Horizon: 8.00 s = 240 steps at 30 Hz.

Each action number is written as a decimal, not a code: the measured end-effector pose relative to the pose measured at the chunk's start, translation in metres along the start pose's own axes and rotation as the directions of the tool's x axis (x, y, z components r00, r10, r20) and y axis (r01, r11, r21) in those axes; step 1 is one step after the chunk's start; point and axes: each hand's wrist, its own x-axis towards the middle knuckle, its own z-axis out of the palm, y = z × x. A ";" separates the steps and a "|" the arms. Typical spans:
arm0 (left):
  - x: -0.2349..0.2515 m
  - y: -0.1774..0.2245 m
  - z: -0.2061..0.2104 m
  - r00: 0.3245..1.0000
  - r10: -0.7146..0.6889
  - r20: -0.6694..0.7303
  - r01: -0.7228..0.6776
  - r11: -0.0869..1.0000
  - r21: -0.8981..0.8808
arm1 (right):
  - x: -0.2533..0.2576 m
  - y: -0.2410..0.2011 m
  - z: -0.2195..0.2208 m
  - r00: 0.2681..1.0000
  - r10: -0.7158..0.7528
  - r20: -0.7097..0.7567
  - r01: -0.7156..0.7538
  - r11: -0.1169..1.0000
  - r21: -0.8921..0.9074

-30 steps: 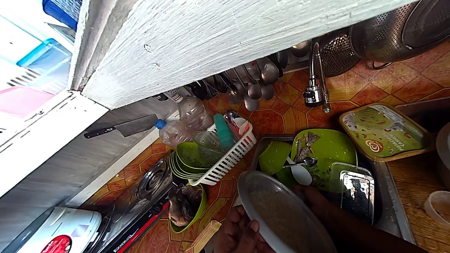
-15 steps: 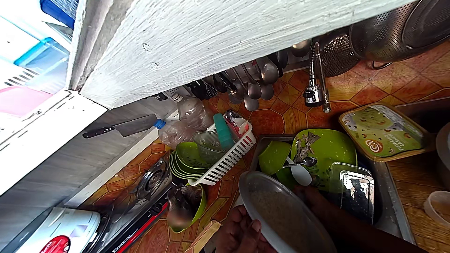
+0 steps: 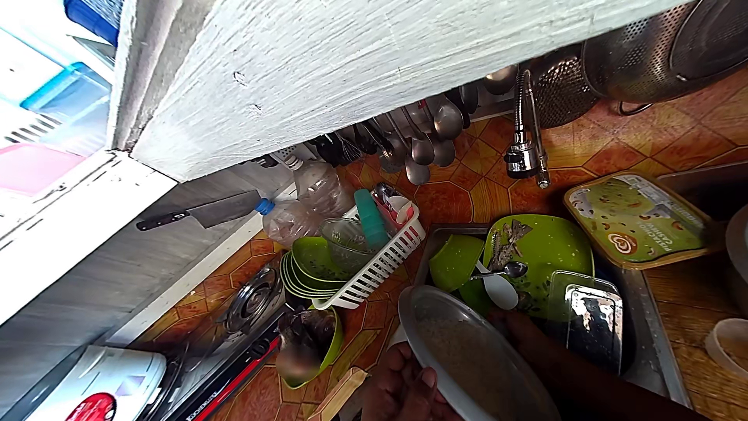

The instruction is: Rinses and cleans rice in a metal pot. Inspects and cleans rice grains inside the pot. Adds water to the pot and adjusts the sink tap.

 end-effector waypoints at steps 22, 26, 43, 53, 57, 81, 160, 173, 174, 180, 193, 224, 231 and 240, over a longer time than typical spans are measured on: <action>0.001 -0.001 -0.003 1.000 0.006 -0.012 -0.006 1.000 0.004 | -0.010 -0.007 0.000 1.000 -0.008 0.027 0.010 0.997 -0.082; 0.002 0.000 -0.003 1.000 -0.006 -0.021 0.006 1.000 0.008 | -0.010 -0.006 0.002 1.000 -0.007 0.021 0.008 0.998 -0.065; 0.008 0.007 0.003 0.998 -0.046 -0.032 0.047 0.998 0.029 | -0.009 -0.003 0.002 0.999 -0.026 0.040 0.030 0.993 -0.112; 0.012 0.009 0.006 0.997 -0.072 -0.016 0.072 0.996 0.051 | -0.010 -0.004 0.001 0.998 -0.002 0.064 0.010 0.991 -0.137; 0.013 0.010 0.007 0.997 -0.077 -0.011 0.078 0.995 0.057 | -0.011 -0.003 0.001 0.997 0.002 0.073 0.006 0.995 -0.103; 0.014 0.010 0.011 0.996 -0.084 -0.023 0.085 0.994 0.071 | -0.010 -0.001 -0.002 0.997 -0.027 0.079 0.037 0.990 -0.135; 0.020 0.014 0.016 0.994 -0.111 0.008 0.110 0.990 0.084 | -0.014 -0.003 -0.003 0.999 -0.036 0.017 0.039 0.985 -0.171; 0.022 0.014 0.018 0.993 -0.113 0.033 0.110 0.991 0.072 | -0.015 -0.004 -0.004 0.998 -0.045 0.042 0.053 0.980 -0.194; 0.021 0.014 0.018 0.993 -0.114 0.032 0.111 0.991 0.072 | -0.015 -0.004 -0.004 0.998 -0.046 0.039 0.053 0.979 -0.195; 0.022 0.015 0.018 0.993 -0.113 0.041 0.110 0.991 0.074 | -0.016 -0.004 -0.004 0.999 -0.035 0.035 0.041 0.983 -0.176; 0.019 0.015 0.016 0.994 -0.104 0.027 0.102 0.992 0.078 | -0.020 -0.005 0.000 0.997 -0.074 -0.029 0.066 0.974 -0.218; -0.024 -0.133 -0.119 0.784 0.011 -0.621 -0.051 0.998 -0.046 | -0.025 -0.020 0.031 0.999 -0.048 0.015 0.041 0.948 0.316; -0.026 -0.149 -0.115 0.788 -0.002 -0.615 -0.066 0.994 -0.089 | -0.019 -0.040 0.022 0.989 -0.019 0.147 -0.040 0.921 0.388; -0.024 -0.156 -0.117 0.741 0.010 -0.672 -0.002 1.000 0.013 | -0.127 -0.080 0.082 0.789 -0.482 0.381 0.484 0.870 0.097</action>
